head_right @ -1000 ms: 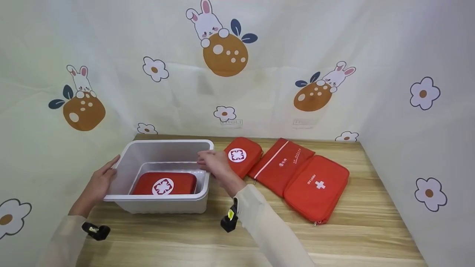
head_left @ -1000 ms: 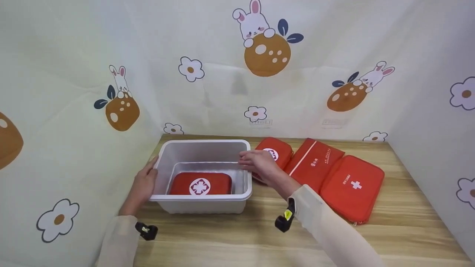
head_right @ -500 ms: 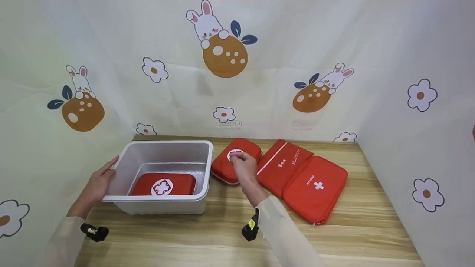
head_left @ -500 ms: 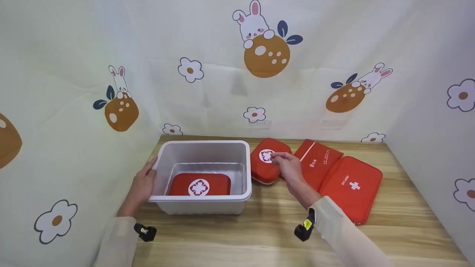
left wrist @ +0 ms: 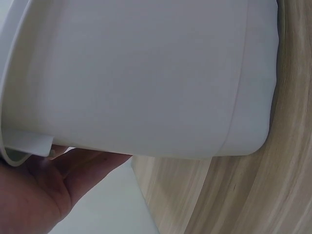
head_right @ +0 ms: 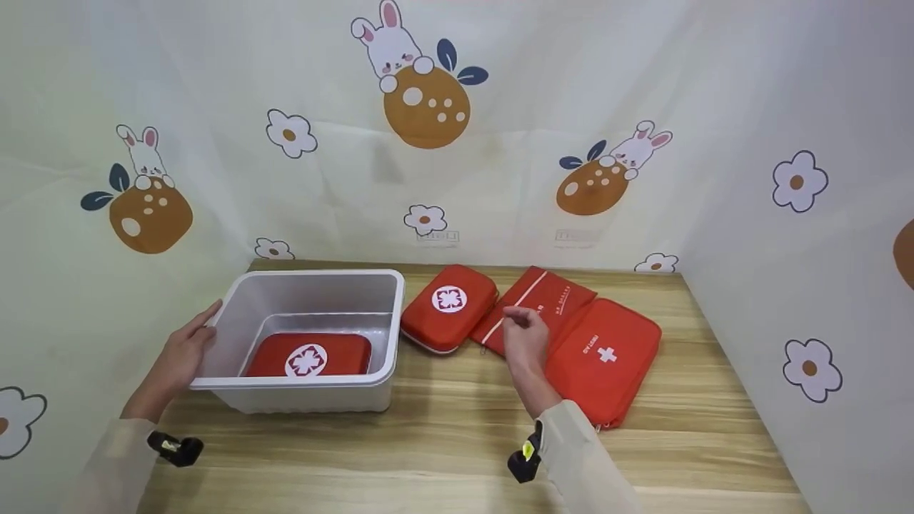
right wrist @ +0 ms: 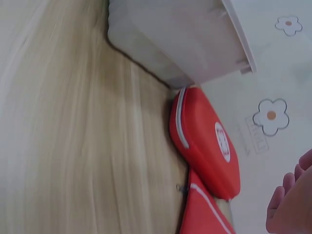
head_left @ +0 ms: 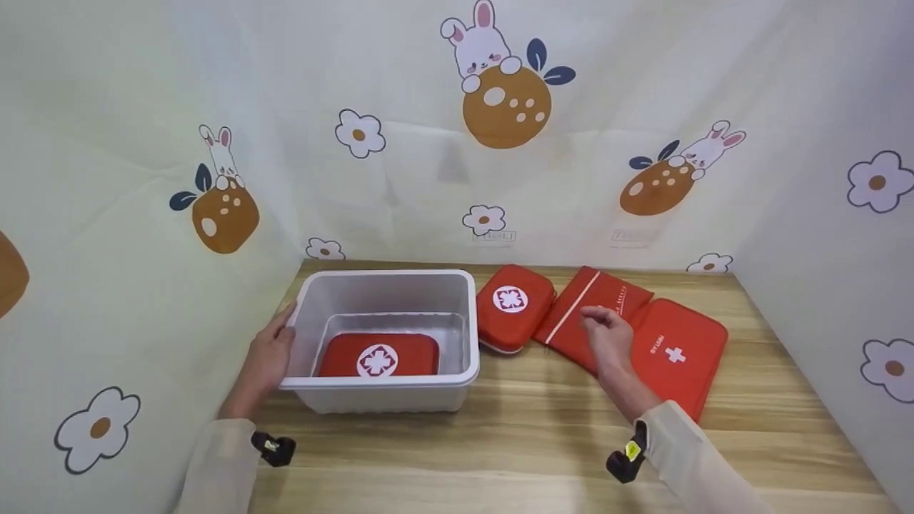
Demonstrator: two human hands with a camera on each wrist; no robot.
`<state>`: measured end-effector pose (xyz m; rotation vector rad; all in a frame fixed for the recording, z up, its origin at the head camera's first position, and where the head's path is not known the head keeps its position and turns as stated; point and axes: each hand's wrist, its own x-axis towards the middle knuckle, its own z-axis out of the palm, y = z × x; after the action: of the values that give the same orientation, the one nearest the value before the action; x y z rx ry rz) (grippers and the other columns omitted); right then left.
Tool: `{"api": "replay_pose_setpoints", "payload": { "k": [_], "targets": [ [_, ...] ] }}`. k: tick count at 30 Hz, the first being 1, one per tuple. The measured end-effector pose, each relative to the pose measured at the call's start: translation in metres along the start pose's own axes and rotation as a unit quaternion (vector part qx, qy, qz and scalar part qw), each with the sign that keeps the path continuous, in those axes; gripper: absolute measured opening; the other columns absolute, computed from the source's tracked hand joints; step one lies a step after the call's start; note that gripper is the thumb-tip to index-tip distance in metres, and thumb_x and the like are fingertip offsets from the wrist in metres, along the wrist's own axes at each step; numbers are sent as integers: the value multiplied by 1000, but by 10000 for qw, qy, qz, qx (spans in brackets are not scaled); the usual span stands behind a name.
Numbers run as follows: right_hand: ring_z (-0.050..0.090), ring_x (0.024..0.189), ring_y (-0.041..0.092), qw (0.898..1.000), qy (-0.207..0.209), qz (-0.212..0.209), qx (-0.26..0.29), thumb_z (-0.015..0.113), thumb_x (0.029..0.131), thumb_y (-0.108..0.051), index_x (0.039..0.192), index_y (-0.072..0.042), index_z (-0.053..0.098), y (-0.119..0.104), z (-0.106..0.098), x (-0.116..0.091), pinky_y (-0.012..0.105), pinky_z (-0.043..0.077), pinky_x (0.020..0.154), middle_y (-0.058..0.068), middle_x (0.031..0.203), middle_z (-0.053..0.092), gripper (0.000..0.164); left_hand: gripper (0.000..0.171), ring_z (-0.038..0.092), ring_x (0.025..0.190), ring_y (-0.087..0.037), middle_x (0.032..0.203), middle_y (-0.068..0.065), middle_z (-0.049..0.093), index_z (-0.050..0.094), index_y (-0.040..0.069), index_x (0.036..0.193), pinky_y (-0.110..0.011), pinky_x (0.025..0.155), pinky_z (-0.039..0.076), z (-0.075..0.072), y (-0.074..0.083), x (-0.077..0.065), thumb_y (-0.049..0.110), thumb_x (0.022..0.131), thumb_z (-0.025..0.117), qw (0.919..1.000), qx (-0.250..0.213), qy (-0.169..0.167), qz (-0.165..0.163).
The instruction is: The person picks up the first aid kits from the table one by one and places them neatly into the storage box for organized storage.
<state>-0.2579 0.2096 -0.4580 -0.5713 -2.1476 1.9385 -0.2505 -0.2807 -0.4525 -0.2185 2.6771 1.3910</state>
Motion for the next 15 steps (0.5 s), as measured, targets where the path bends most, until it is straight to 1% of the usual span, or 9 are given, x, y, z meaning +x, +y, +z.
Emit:
{"api": "replay_pose_setpoints", "payload": {
  "k": [2,4,6,8,11,13,15],
  "targets": [
    [58,105,14,10000,39,53,-52,53,97,-4,117,-1,66,4,-8,1,23,49,91,7,116,66,25,54,7,157,-39,170,-12,8,9,29,162,-61,125,11,0,0,0,28,109,18,10000,5,-15,-1],
    [54,110,17,9998,94,100,-146,51,98,-5,121,-1,64,9,-17,1,25,48,91,8,120,62,27,54,7,157,-39,169,-13,8,10,28,162,-61,125,10,-1,-1,0,27,109,18,10000,26,-15,41],
    [52,109,19,9993,254,26,-289,50,98,-6,124,-1,63,15,-24,2,21,47,88,8,119,61,29,54,7,156,-39,169,-14,9,12,26,162,-60,126,10,-1,-1,0,24,109,21,9999,80,36,106],
    [52,107,19,9982,453,-83,-385,51,98,-6,123,0,63,21,-30,2,15,46,82,10,117,61,29,54,8,156,-40,168,-16,11,15,22,162,-59,126,10,-2,-1,0,21,108,22,9997,133,104,191],
    [52,103,17,9952,802,-251,-494,52,96,-5,121,1,63,32,-39,1,7,43,75,14,117,61,28,55,8,156,-40,168,-17,12,16,20,162,-57,127,10,-2,-1,0,19,108,24,9993,191,164,263],
    [53,102,16,9928,1039,-305,-507,52,94,-2,120,2,62,39,-46,0,6,42,73,17,117,60,28,55,7,156,-40,168,-17,11,15,21,162,-58,127,10,-2,-1,0,19,108,23,9994,191,139,246],
    [52,101,17,9895,1256,-296,-652,52,93,-2,121,3,61,47,-53,-1,8,41,74,18,118,60,30,55,6,156,-39,169,-16,9,13,23,162,-59,126,9,-2,-1,0,21,108,22,9996,189,100,184]
  ]
}}
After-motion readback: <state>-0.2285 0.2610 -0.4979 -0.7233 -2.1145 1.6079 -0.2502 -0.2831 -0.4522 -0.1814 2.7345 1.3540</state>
